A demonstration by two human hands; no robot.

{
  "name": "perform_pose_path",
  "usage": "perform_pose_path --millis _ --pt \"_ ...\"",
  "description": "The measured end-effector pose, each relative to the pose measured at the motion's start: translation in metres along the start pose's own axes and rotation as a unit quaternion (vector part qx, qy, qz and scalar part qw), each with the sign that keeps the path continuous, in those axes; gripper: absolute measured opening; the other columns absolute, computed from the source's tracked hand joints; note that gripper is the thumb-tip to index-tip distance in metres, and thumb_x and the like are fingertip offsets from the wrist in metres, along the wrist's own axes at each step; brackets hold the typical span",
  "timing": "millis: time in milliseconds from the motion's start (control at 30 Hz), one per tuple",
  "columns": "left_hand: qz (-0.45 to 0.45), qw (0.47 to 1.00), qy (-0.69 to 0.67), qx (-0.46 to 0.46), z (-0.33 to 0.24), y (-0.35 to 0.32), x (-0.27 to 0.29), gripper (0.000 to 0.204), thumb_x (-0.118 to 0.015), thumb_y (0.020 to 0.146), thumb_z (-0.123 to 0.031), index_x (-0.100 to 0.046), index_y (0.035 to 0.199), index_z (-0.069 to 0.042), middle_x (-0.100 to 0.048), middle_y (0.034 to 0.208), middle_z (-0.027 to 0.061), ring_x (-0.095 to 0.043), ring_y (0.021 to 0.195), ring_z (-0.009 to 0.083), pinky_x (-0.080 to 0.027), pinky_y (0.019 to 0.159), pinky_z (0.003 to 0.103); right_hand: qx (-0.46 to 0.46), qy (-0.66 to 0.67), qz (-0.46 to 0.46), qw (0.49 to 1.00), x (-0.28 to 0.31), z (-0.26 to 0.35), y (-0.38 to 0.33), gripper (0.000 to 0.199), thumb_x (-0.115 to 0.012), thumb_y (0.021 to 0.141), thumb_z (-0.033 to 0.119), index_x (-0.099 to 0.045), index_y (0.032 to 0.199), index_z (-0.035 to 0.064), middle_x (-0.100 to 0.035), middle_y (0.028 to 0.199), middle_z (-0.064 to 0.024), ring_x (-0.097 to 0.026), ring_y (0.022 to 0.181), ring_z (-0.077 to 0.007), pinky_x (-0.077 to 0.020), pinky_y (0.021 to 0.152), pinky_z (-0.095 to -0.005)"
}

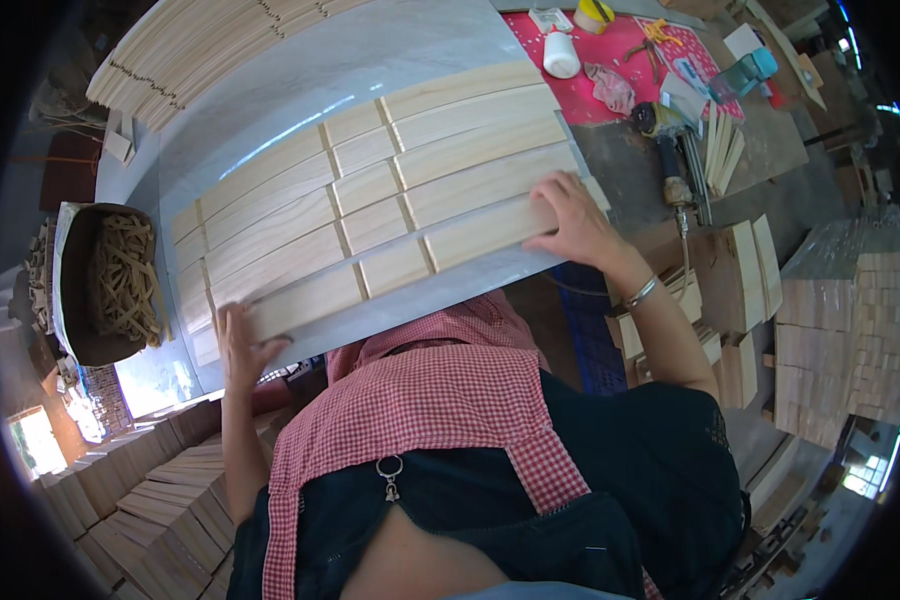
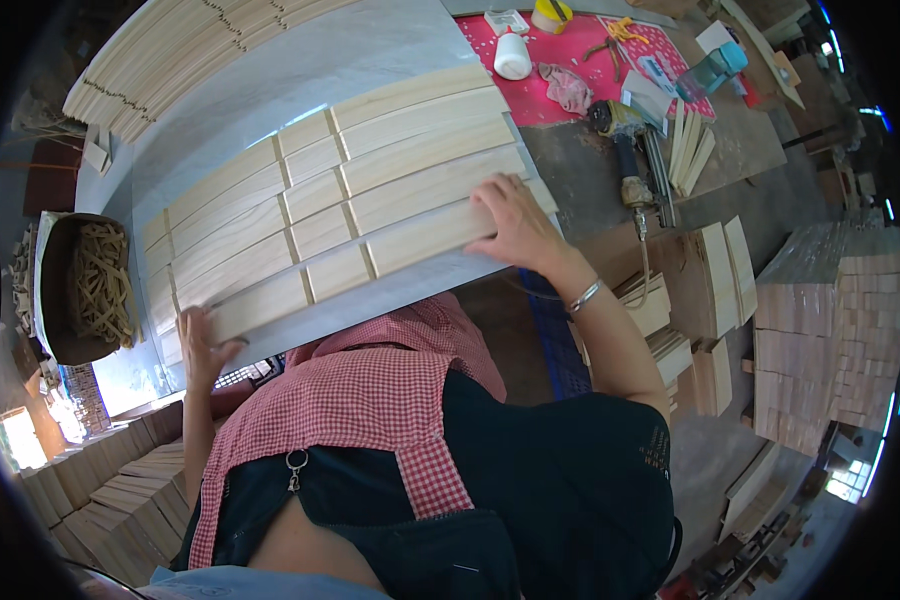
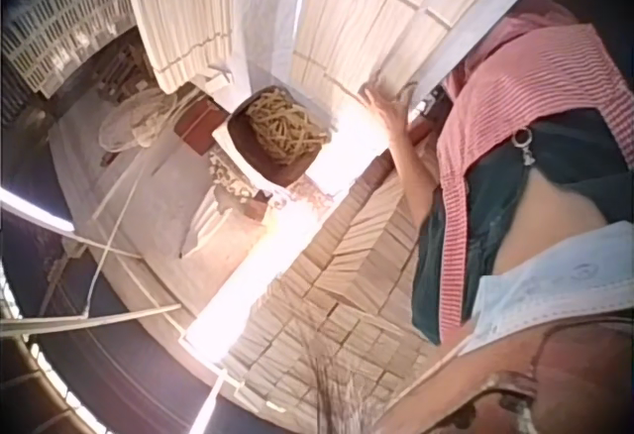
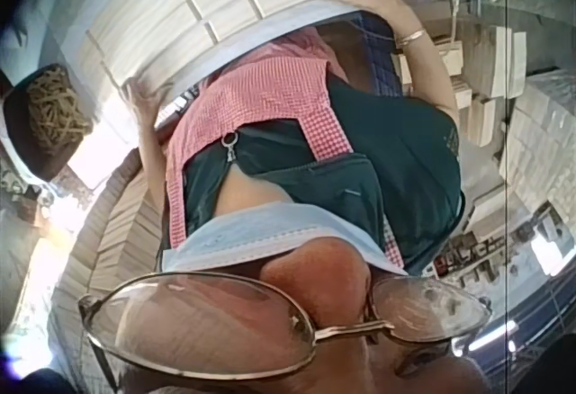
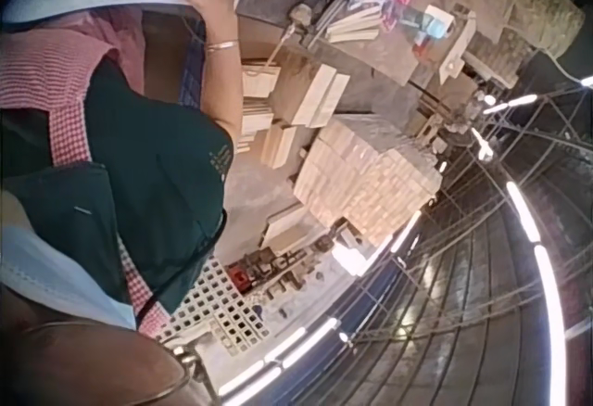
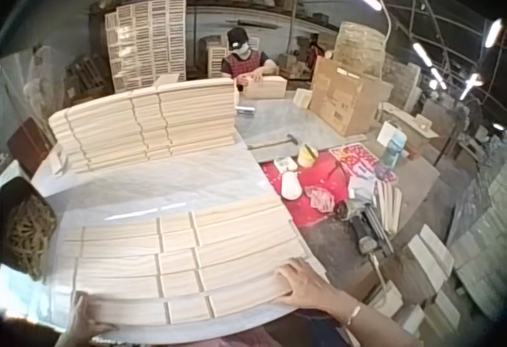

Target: Assembling wooden boxes by gluing slats and using a pneumatic staple gun.

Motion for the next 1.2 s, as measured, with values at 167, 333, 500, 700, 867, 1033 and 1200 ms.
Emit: perform_pose_path --millis 167,333,500,700,867,1033,1200 --pt "-0.049 0.999 0.008 -0.014 0.017 -0.021 -0.001 0.067 -0.092 0.067 -0.028 -0.063 0.125 -0.010 -0.055 0.130 0.0097 -0.051 0.123 0.0335 -0.044 0.104 0.050 -0.021 -0.052 -0.064 0.996 0.011 -0.011 -0.024 0.057 -0.084 0.073 0.020 -0.061 0.124 0.0086 -0.056 0.129 -0.0088 -0.052 0.117 -0.0315 -0.0435 0.101 -0.0411" --pt "-0.078 0.996 0.001 0.049 0.022 -0.017 -0.010 0.067 -0.089 0.070 -0.034 -0.063 0.128 -0.013 -0.054 0.137 0.0104 -0.050 0.127 0.0334 -0.042 0.106 0.050 -0.091 -0.046 -0.166 0.981 0.017 -0.049 -0.039 0.057 -0.080 0.077 0.015 -0.059 0.129 0.0048 -0.057 0.134 -0.0121 -0.054 0.117 -0.0330 -0.0436 0.103 -0.0412" --pt "-0.149 0.973 0.130 0.116 0.056 -0.019 0.012 0.070 -0.078 0.079 -0.054 -0.061 0.133 -0.013 -0.047 0.149 0.0162 -0.046 0.136 0.0379 -0.039 0.112 0.049 -0.148 -0.017 -0.232 0.961 0.011 -0.071 -0.040 0.052 -0.075 0.081 0.012 -0.058 0.129 0.0007 -0.059 0.134 -0.0168 -0.057 0.116 -0.0357 -0.0449 0.102 -0.0418" --pt "-0.102 0.925 0.126 0.342 0.136 -0.023 0.016 0.084 -0.066 0.088 -0.066 -0.052 0.144 -0.004 -0.042 0.154 0.0215 -0.042 0.139 0.0444 -0.037 0.114 0.052 -0.168 -0.060 -0.250 0.952 0.005 -0.068 -0.035 0.048 -0.071 0.083 0.009 -0.057 0.128 -0.0016 -0.061 0.131 -0.0213 -0.058 0.115 -0.0386 -0.0472 0.101 -0.0429" --pt "-0.115 0.937 0.122 0.307 0.118 -0.023 0.008 0.091 -0.061 0.090 -0.069 -0.047 0.148 0.000 -0.042 0.154 0.0213 -0.043 0.137 0.0464 -0.037 0.113 0.053 -0.172 -0.094 -0.269 0.943 0.002 -0.066 -0.036 0.046 -0.068 0.084 0.007 -0.057 0.128 -0.0018 -0.060 0.130 -0.0217 -0.058 0.114 -0.0396 -0.0484 0.099 -0.0439" --pt "-0.100 0.934 0.129 0.317 0.099 -0.022 0.003 0.086 -0.060 0.093 -0.065 -0.046 0.148 -0.001 -0.041 0.155 0.0222 -0.043 0.137 0.0472 -0.038 0.113 0.054 -0.197 -0.120 -0.265 0.936 0.009 -0.075 -0.033 0.043 -0.066 0.086 0.007 -0.057 0.127 -0.0022 -0.060 0.129 -0.0228 -0.058 0.112 -0.0402 -0.0493 0.097 -0.0448" --pt "-0.090 0.924 0.135 0.347 0.079 -0.007 0.008 0.080 -0.059 0.095 -0.060 -0.047 0.148 -0.001 -0.041 0.155 0.0227 -0.044 0.136 0.0479 -0.038 0.112 0.053 -0.229 -0.145 -0.235 0.933 0.013 -0.087 -0.030 0.041 -0.064 0.088 0.011 -0.057 0.126 -0.0024 -0.060 0.126 -0.0226 -0.059 0.110 -0.0405 -0.0499 0.095 -0.0456"
Point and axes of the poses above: each hand's wrist, its own y-axis towards the middle knuckle, its own x-axis out of the back of the hand, z = x × y, the point moved 8 cm from there along y, towards the middle knuckle
